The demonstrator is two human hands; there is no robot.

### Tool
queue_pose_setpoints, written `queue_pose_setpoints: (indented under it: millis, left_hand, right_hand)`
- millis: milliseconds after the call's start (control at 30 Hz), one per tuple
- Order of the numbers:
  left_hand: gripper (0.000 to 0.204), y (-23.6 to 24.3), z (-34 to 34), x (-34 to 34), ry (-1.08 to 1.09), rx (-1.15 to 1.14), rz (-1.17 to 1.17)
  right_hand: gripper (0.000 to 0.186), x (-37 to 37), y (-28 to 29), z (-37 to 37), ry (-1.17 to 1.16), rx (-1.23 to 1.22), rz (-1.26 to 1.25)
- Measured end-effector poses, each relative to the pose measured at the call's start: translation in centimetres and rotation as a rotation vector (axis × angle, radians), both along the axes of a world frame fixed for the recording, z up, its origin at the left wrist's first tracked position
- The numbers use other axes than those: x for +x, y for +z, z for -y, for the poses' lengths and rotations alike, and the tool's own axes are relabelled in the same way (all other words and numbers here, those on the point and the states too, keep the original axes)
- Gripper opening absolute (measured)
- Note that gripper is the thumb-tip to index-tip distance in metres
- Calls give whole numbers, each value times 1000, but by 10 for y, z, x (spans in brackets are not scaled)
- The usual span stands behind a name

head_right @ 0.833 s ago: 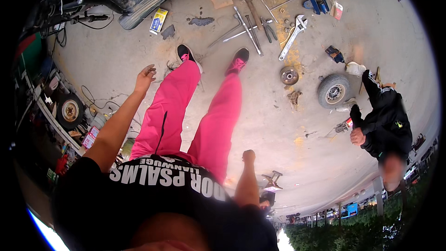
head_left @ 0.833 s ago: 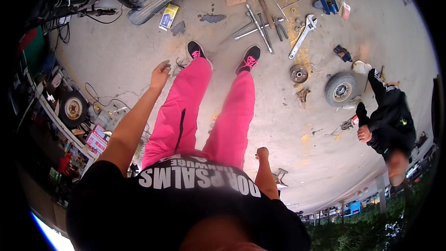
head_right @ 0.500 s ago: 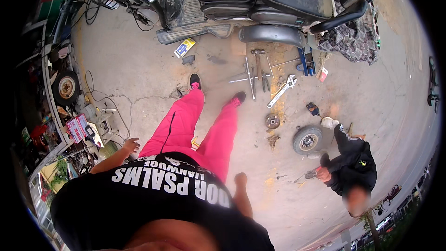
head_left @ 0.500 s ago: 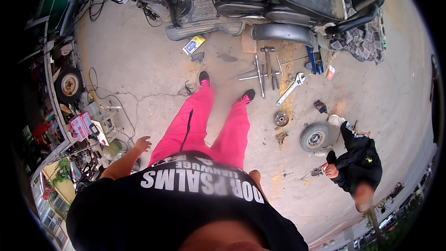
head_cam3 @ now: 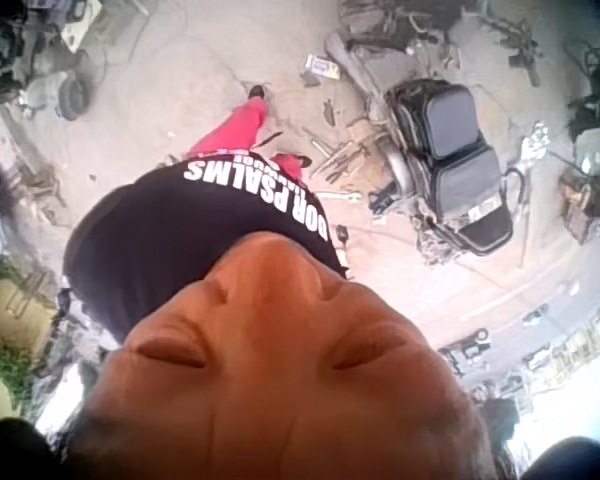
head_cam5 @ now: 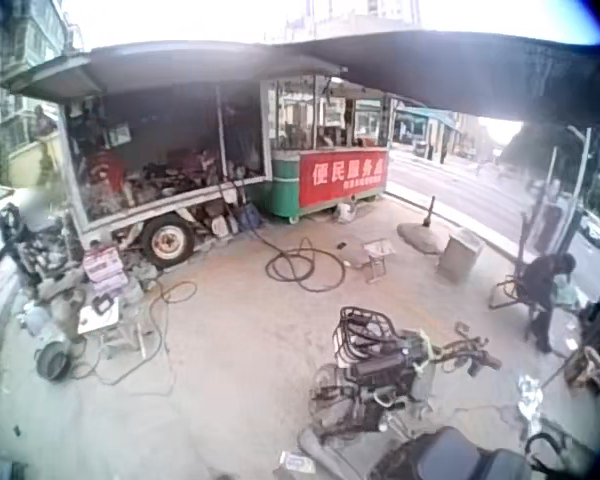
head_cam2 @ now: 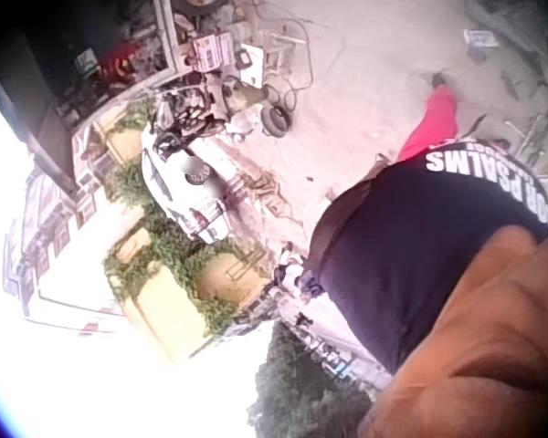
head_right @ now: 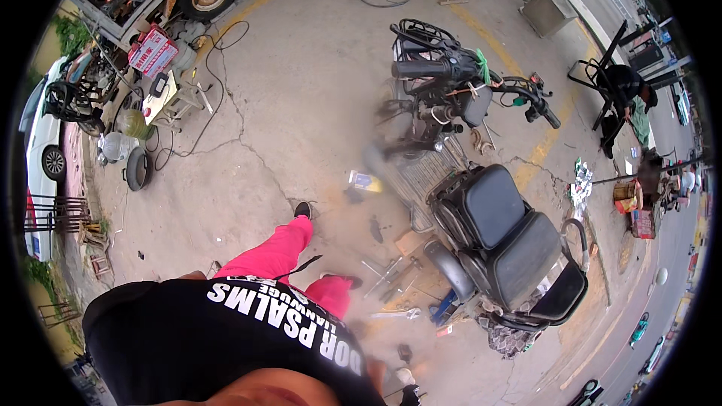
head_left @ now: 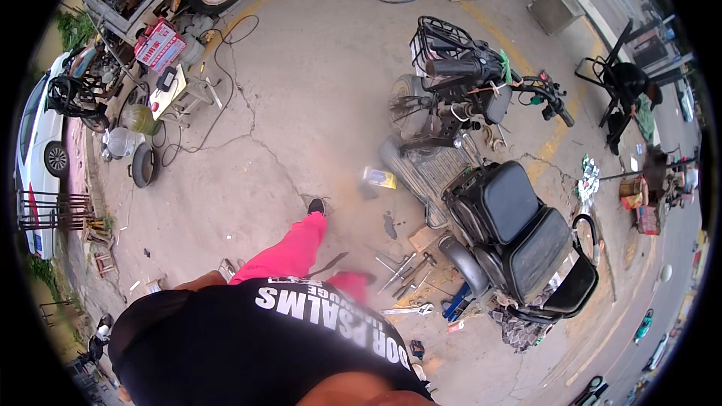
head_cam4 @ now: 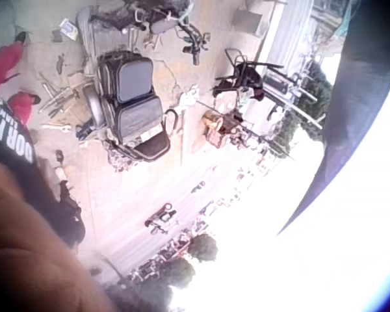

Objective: The person sits on the ground and uses a wrench and hammer to remove the brake drum and internal components from a scooter's rear wheel hub. They then retrieve a small part from a shelf and return to the wheel to continue the repair.

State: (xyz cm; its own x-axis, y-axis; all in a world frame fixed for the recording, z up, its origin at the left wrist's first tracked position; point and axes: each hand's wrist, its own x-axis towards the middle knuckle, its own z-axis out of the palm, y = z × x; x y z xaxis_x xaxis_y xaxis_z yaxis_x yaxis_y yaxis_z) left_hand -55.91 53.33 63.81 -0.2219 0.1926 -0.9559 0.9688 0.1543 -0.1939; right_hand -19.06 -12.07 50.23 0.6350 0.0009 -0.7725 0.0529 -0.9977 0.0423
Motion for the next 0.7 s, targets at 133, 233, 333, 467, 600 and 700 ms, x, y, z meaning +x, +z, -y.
queue_pose_setpoints:
  millis: [133, 233, 333, 467, 600, 700]
  left_hand:
    - [28, -18, -79, 62, -276, 8, -37]
    - [31, -23, -116, 49, 275, 63, 82]
    - [41, -12, -167, 100, 799, 136, 328]
    - [35, -17, -245, 177, 992, 405, 614]
    - [39, -14, -286, 225, 1026, 408, 695]
    - [40, -16, -298, 235, 890, 494, 670]
  right_hand:
    - [20, 84, 22, -123, -75, 153, 50]
    - [21, 162, 36, -253, -11, 305, 37]
    - [21, 226, 63, -360, 46, 382, 11]
    - [22, 287, 69, -477, 126, 465, -37]
    - [22, 319, 62, -565, 282, 452, -111]
    - [23, 354, 42, -631, 463, 424, -181]
